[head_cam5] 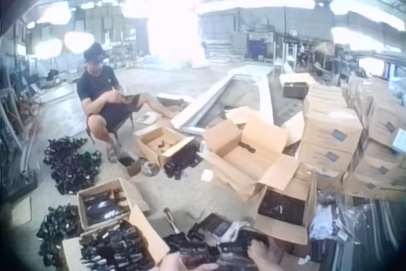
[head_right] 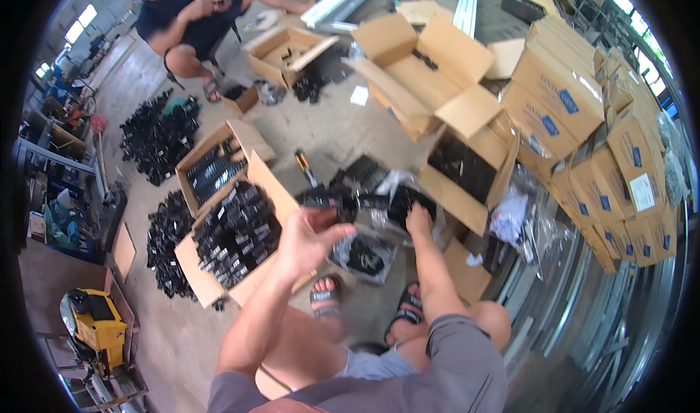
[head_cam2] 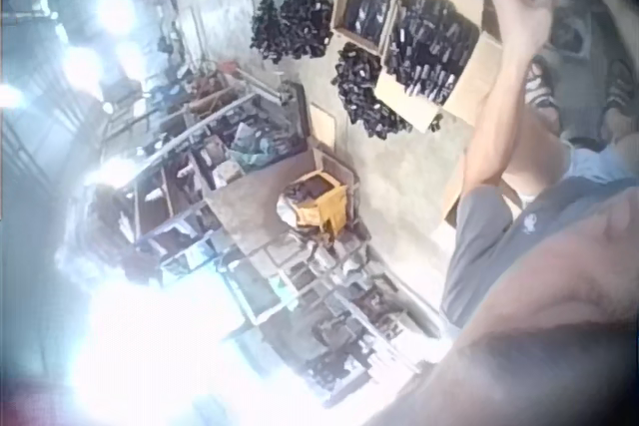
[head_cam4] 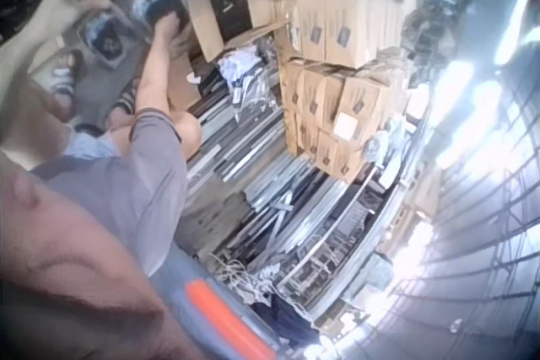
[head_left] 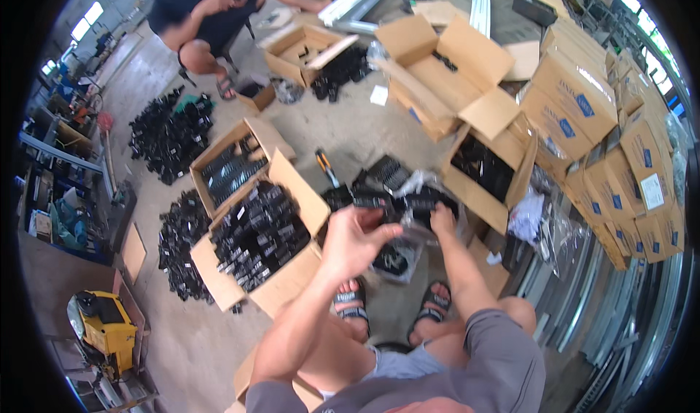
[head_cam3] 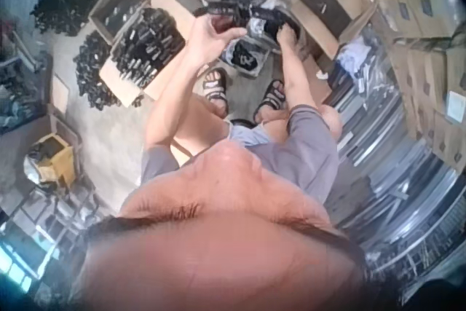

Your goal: The person assembles black metal brackets by inserting small pins or bolts into the pre-drilled holes by hand, handling the components one at a time and placing the assembled pieces into a cardboard box.

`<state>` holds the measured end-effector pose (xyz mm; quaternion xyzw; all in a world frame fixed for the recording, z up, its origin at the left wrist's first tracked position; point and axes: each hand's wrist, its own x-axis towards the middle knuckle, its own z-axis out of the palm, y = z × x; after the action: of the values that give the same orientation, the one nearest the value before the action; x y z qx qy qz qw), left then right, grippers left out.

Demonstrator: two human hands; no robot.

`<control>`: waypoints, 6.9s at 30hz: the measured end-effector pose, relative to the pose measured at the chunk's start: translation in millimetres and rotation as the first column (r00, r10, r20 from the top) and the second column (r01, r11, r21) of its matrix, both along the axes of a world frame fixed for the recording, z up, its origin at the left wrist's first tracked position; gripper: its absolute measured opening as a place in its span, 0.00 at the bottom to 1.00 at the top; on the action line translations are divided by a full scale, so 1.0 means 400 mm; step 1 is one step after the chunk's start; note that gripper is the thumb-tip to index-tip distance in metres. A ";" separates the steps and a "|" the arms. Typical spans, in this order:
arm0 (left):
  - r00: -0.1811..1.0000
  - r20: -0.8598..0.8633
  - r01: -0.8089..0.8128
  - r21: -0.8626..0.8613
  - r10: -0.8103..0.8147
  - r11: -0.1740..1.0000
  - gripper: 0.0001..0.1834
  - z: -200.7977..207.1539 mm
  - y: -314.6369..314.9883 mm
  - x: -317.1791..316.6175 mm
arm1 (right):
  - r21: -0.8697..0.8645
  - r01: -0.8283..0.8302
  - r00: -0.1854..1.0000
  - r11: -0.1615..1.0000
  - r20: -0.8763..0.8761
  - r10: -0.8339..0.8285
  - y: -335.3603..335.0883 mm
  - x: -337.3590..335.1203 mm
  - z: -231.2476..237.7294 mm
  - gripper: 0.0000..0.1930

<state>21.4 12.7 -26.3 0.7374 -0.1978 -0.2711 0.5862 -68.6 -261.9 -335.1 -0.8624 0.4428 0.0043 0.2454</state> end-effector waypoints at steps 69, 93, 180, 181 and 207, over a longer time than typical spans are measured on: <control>0.970 0.243 -0.025 0.042 0.014 0.999 0.29 0.028 0.067 0.053 | -0.054 -0.099 0.740 0.994 0.664 0.110 0.357 -0.037 0.296 0.09; 0.905 0.398 0.027 0.303 -0.152 0.953 0.28 0.027 0.088 0.068 | 0.779 -0.249 0.718 0.575 0.547 -0.431 0.446 -0.032 0.209 0.23; 0.751 -0.622 -0.344 -0.655 -0.222 0.673 0.17 0.029 0.048 -0.024 | 0.138 -0.308 0.899 0.941 -0.281 0.335 0.406 -0.077 0.029 0.15; 0.746 -0.628 -0.355 -0.656 -0.221 0.666 0.17 0.029 0.047 -0.025 | 0.142 -0.312 0.901 0.939 -0.270 0.340 0.411 -0.086 0.016 0.15; 0.795 -0.592 -0.354 -0.631 -0.133 0.690 0.15 0.047 0.028 -0.012 | 0.236 -0.601 0.660 0.764 -0.391 0.641 0.396 -0.086 0.010 0.12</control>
<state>16.4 24.0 -7.5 0.3371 -0.0453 -0.3514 0.8723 -102.9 -103.6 -331.0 -0.9243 0.1653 0.3061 0.1568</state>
